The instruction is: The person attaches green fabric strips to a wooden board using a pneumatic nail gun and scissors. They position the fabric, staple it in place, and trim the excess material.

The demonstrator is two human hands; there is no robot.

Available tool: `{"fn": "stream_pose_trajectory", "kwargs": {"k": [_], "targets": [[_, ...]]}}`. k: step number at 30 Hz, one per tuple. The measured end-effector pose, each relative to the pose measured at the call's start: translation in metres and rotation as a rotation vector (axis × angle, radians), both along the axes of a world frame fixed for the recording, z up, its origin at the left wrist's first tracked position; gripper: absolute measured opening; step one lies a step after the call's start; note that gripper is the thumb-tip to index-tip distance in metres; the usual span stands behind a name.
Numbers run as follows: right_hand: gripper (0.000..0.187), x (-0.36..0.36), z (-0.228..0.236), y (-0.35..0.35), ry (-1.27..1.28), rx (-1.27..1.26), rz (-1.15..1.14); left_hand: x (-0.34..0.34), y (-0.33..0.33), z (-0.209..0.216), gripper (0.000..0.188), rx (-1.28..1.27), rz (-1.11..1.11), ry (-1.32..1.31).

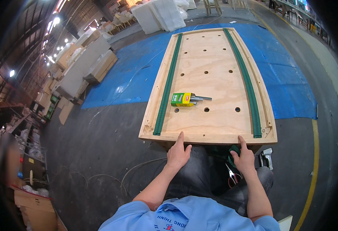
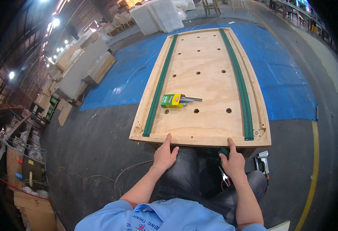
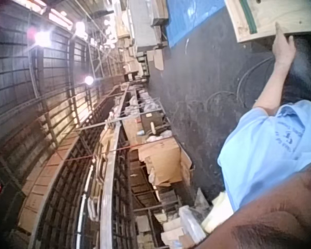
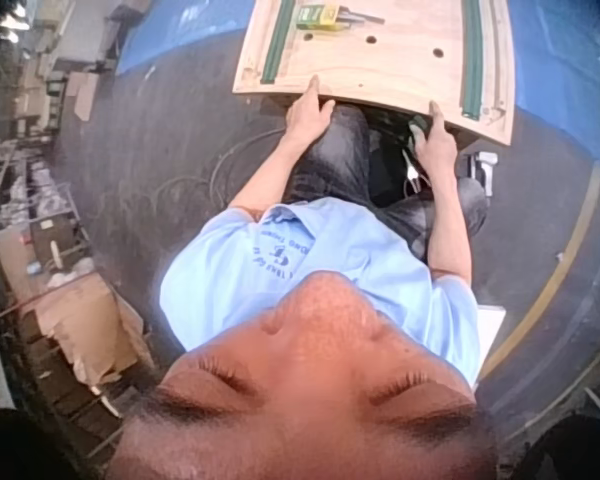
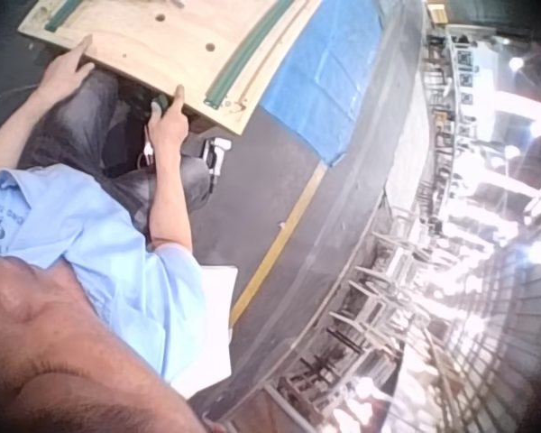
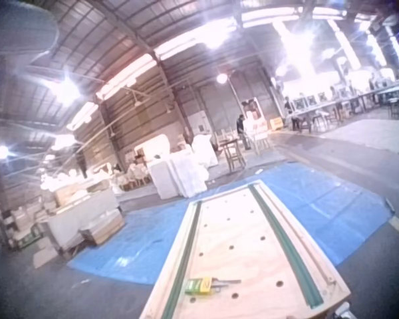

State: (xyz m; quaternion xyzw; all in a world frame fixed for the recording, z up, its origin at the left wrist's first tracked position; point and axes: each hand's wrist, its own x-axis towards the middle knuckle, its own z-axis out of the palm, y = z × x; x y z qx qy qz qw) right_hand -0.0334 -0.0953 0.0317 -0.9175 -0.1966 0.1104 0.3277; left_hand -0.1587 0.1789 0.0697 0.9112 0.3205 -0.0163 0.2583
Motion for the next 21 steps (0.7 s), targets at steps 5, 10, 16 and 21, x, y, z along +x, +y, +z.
{"fn": "stream_pose_trajectory", "kwargs": {"k": [5,10,16,21], "targets": [[0.081,-0.002,0.0,0.004,0.003,0.002,-0.013,-0.009,0.003,-0.019,0.079,0.069,-0.083,-0.084],[0.081,-0.003,-0.002,0.006,-0.045,-0.02,-0.029,-0.009,0.003,-0.015,0.079,0.059,-0.095,-0.044],[0.082,-0.006,-0.004,0.012,-0.082,-0.012,-0.035,-0.014,0.011,-0.018,0.079,0.065,-0.078,-0.069],[0.081,-0.007,-0.005,0.015,-0.077,-0.009,-0.054,-0.015,0.014,-0.022,0.078,0.065,-0.077,-0.123]]}}
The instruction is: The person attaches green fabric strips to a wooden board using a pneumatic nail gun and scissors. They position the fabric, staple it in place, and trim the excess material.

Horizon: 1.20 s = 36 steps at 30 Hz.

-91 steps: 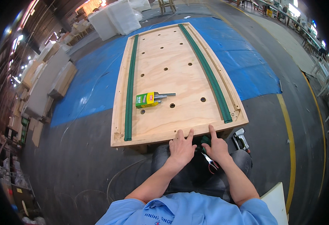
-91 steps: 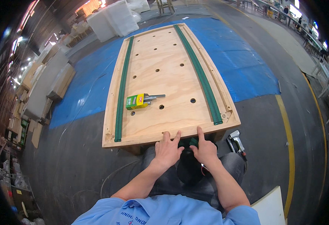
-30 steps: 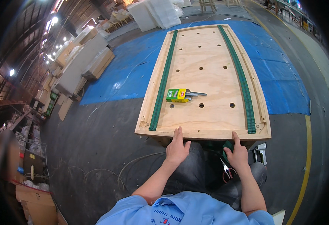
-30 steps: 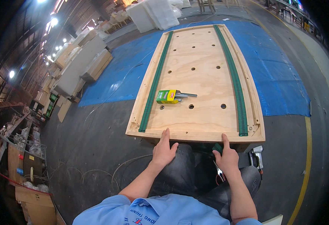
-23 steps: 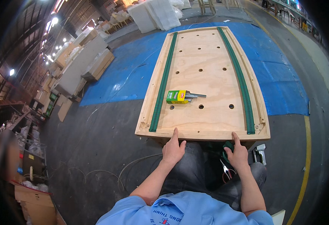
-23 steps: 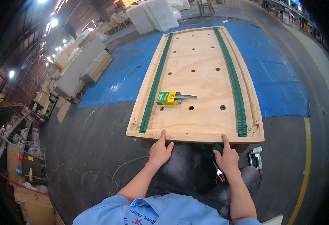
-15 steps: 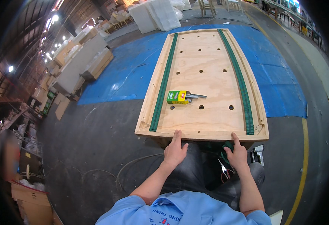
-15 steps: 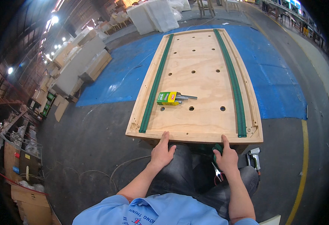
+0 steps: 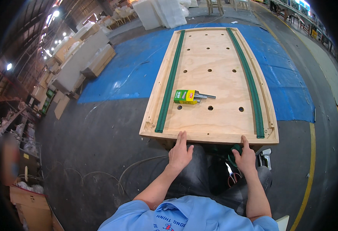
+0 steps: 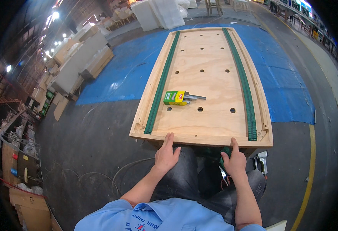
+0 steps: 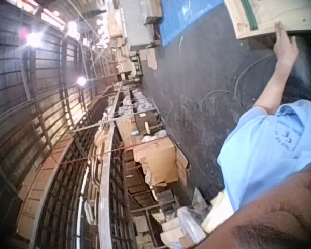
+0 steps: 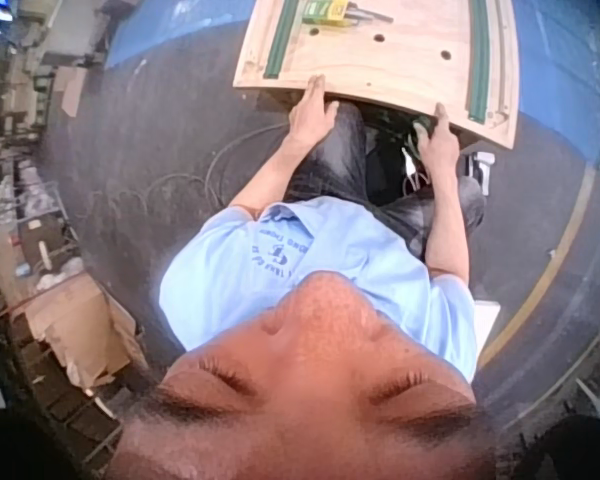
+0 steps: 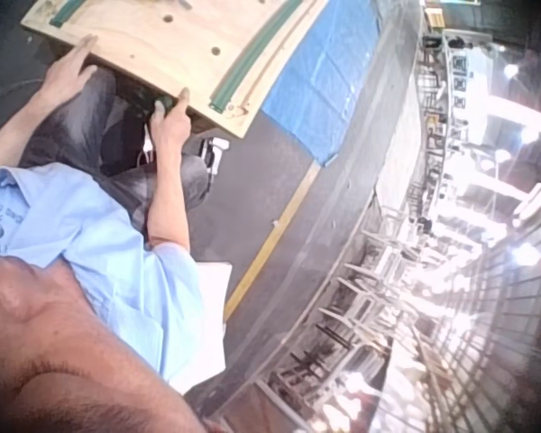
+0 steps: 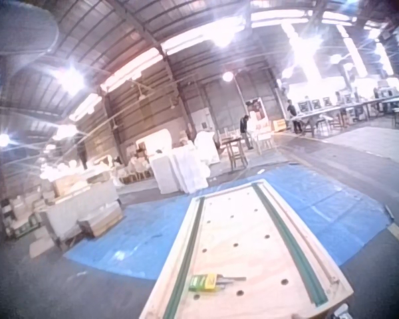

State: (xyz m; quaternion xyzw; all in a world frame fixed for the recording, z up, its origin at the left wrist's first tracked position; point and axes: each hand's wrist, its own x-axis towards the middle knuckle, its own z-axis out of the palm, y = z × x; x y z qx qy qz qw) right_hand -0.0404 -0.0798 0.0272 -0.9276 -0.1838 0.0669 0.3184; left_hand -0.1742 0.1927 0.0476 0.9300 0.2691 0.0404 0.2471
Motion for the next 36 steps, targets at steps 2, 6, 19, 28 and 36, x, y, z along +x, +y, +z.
{"fn": "stream_pose_trajectory", "kwargs": {"k": [2,6,19,28,36], "targets": [[0.081,0.0,0.0,0.0,-0.017,-0.003,-0.006,0.002,0.001,0.002,0.078,-0.006,-0.005,0.002],[0.08,0.001,0.001,0.003,-0.006,0.003,-0.01,0.002,0.005,0.003,0.076,0.006,-0.015,0.016],[0.078,0.002,0.001,0.003,-0.001,0.014,-0.016,0.004,-0.002,0.008,0.075,0.024,-0.045,0.138],[0.078,0.002,-0.001,0.002,-0.019,0.012,-0.021,0.006,-0.004,0.007,0.076,0.04,-0.058,0.147],[0.079,0.002,-0.001,0.001,0.015,0.013,-0.018,0.006,-0.008,0.006,0.075,0.071,-0.076,0.15]]}}
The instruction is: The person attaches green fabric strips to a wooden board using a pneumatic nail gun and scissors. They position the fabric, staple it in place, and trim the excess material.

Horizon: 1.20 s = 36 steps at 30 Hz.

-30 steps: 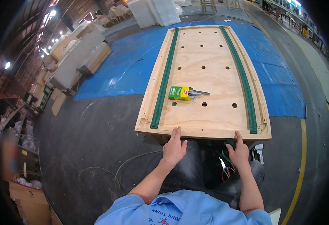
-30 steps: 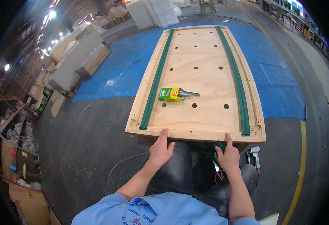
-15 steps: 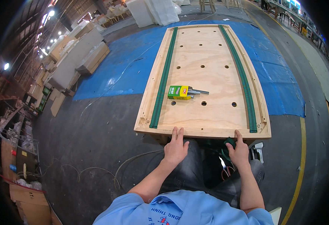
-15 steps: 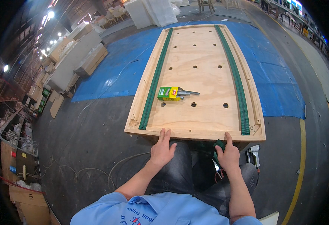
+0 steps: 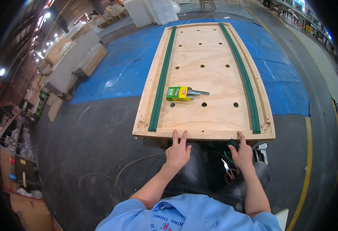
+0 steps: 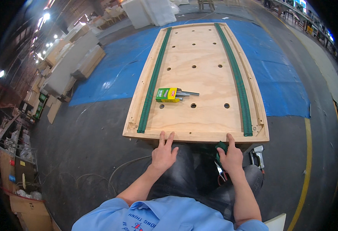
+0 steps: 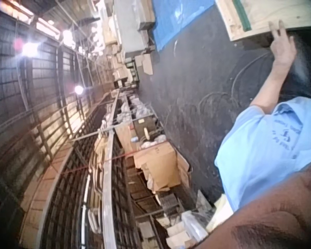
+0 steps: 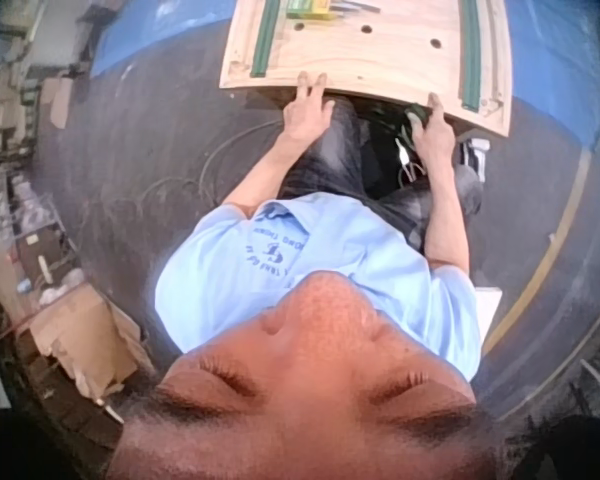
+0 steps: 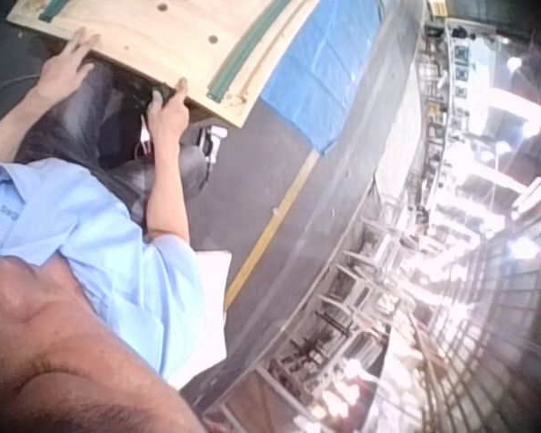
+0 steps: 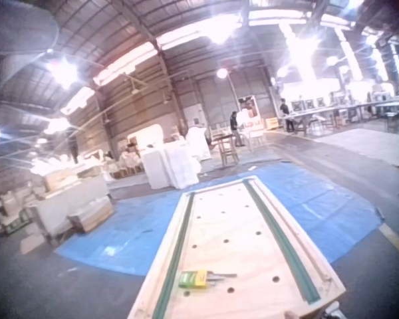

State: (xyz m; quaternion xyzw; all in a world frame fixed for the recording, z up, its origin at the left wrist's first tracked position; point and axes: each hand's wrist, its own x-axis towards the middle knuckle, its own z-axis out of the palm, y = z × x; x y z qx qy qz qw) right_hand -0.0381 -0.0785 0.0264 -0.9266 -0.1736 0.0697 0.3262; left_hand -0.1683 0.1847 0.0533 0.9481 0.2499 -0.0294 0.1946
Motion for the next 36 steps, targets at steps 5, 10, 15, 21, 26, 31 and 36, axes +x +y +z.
{"fn": "stream_pose_trajectory", "kwargs": {"k": [5,10,15,21,26,31,36], "targets": [[0.082,-0.004,-0.002,0.008,-0.077,0.05,0.032,0.005,-0.005,-0.001,0.076,0.014,-0.026,-0.013],[0.086,-0.026,0.025,0.067,0.044,-0.058,0.388,-0.001,-0.001,-0.005,0.076,0.058,-0.035,-0.001],[0.091,-0.029,0.032,0.106,0.115,-0.185,0.529,0.004,-0.002,-0.004,0.075,0.076,-0.078,0.024],[0.094,-0.033,0.027,0.119,0.105,-0.261,0.544,0.0,0.0,-0.006,0.076,0.073,-0.077,0.016],[0.093,-0.035,0.021,0.125,0.078,-0.263,0.534,-0.001,0.001,-0.008,0.077,0.067,-0.099,-0.017],[0.09,-0.034,0.02,0.124,0.033,-0.254,0.535,-0.001,0.001,-0.009,0.076,0.074,-0.127,-0.047],[0.087,-0.033,0.025,0.124,0.054,-0.266,0.54,0.002,0.0,-0.007,0.076,0.075,-0.115,-0.004]]}}
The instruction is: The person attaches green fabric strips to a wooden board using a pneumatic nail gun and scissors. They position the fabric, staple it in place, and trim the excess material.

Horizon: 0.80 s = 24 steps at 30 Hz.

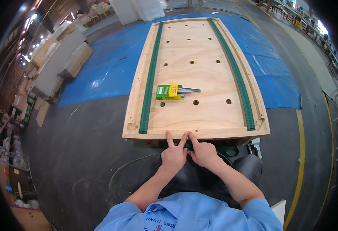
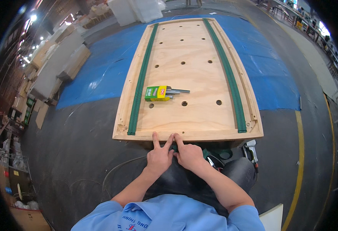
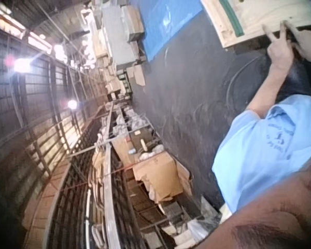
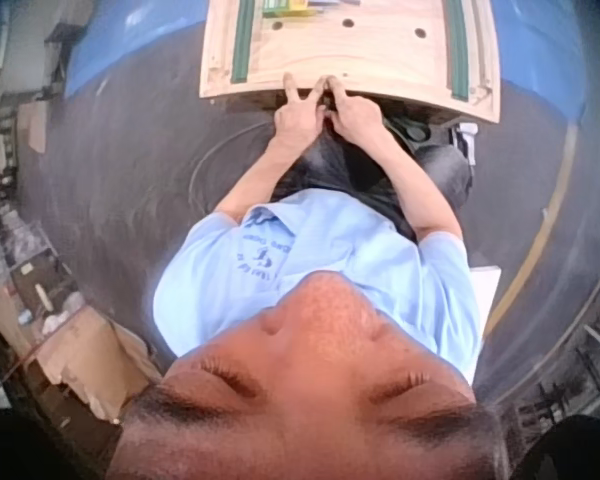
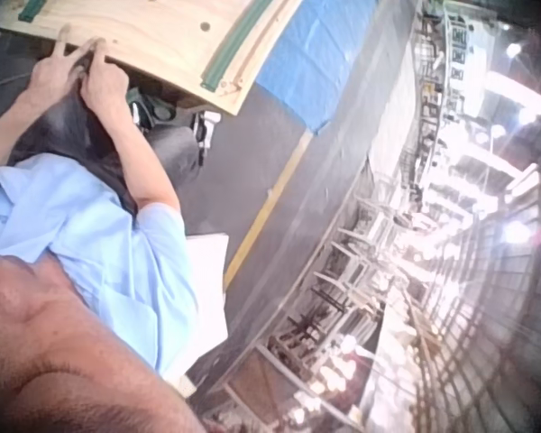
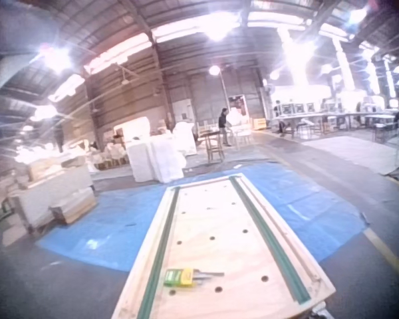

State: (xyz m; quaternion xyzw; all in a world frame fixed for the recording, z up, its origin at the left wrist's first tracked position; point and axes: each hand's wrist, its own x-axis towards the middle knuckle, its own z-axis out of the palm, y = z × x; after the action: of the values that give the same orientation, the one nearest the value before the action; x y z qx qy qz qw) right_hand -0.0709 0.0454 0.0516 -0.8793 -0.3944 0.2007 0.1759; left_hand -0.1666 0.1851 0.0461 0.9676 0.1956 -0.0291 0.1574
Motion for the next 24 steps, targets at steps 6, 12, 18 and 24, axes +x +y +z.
{"fn": "stream_pose_trajectory", "kwargs": {"k": [6,12,18,24], "targets": [[0.088,0.0,-0.004,-0.004,0.05,-0.01,-0.02,0.003,-0.003,0.003,0.076,0.03,-0.023,0.006],[0.098,-0.001,0.002,-0.023,0.086,0.031,-0.136,0.006,-0.003,0.007,0.075,0.025,-0.006,0.04],[0.102,0.003,0.002,-0.05,0.063,0.035,-0.228,0.009,-0.008,0.014,0.075,0.013,0.005,0.074],[0.101,0.002,-0.001,-0.051,0.06,-0.002,-0.236,0.007,-0.005,0.01,0.073,0.049,-0.032,0.038]]}}
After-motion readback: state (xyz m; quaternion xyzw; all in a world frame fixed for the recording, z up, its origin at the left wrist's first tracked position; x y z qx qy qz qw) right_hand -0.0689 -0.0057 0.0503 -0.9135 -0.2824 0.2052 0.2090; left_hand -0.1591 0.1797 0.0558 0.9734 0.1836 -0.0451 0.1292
